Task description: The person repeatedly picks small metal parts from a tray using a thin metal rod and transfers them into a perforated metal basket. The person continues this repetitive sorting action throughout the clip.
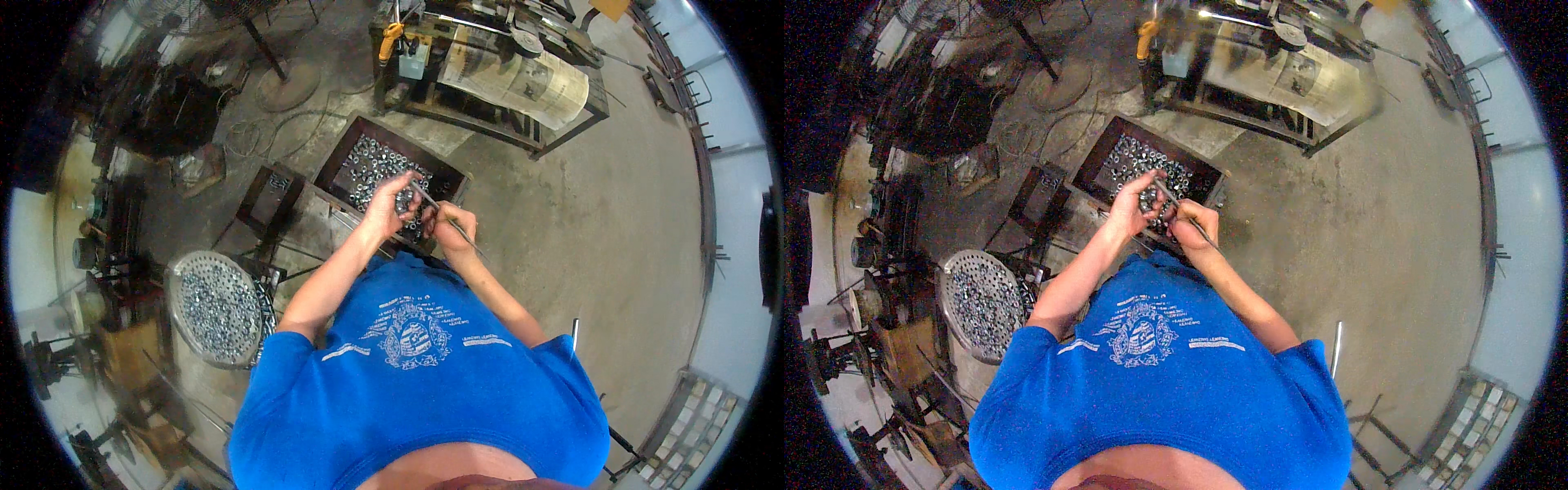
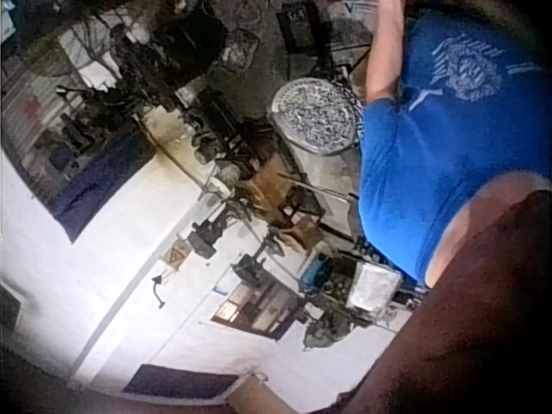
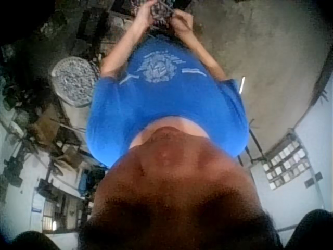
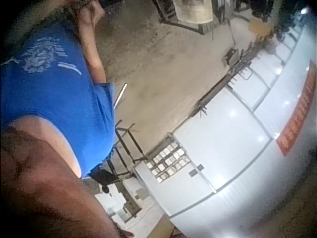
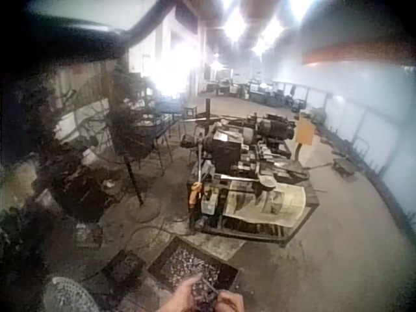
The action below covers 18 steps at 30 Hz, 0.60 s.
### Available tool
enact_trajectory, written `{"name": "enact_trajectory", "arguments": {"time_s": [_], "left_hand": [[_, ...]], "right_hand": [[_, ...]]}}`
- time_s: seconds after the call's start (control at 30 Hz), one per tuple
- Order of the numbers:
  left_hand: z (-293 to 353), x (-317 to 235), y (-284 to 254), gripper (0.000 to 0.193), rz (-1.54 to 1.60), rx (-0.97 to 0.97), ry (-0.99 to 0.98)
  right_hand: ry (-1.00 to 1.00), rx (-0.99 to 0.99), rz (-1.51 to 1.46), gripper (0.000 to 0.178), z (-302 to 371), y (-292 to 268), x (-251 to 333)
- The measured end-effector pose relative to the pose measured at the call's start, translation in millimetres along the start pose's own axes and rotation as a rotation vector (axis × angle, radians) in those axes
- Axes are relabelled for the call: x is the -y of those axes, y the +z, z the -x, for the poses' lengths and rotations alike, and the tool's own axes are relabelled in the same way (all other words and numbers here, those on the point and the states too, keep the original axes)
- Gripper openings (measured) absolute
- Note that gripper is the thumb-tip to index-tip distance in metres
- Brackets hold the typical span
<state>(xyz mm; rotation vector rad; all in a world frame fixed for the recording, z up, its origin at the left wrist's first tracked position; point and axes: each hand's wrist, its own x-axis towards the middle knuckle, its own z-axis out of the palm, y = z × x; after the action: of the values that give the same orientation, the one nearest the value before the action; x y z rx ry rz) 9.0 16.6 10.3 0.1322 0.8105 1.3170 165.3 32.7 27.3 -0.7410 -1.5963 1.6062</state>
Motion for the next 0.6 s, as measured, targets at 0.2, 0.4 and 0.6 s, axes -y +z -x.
{"name": "enact_trajectory", "arguments": {"time_s": [0.2, 0.4, 0.6], "left_hand": [[-17.5, -1.3, -19.9, 0.032, -0.003, -0.070, 0.095], [-27.4, -26.9, -42.9, 0.044, -0.181, -0.170, 0.107], [-23.8, -25.3, -35.3, 0.032, -0.202, -0.101, 0.055]], "right_hand": [[0.037, -0.020, -0.145, 0.025, 5.5, -11.9, 6.7], [-0.040, 0.015, 0.063, 0.020, 19.7, -20.1, 18.7], [-0.028, 0.095, 0.116, 0.015, 11.6, -13.8, 25.4]]}}
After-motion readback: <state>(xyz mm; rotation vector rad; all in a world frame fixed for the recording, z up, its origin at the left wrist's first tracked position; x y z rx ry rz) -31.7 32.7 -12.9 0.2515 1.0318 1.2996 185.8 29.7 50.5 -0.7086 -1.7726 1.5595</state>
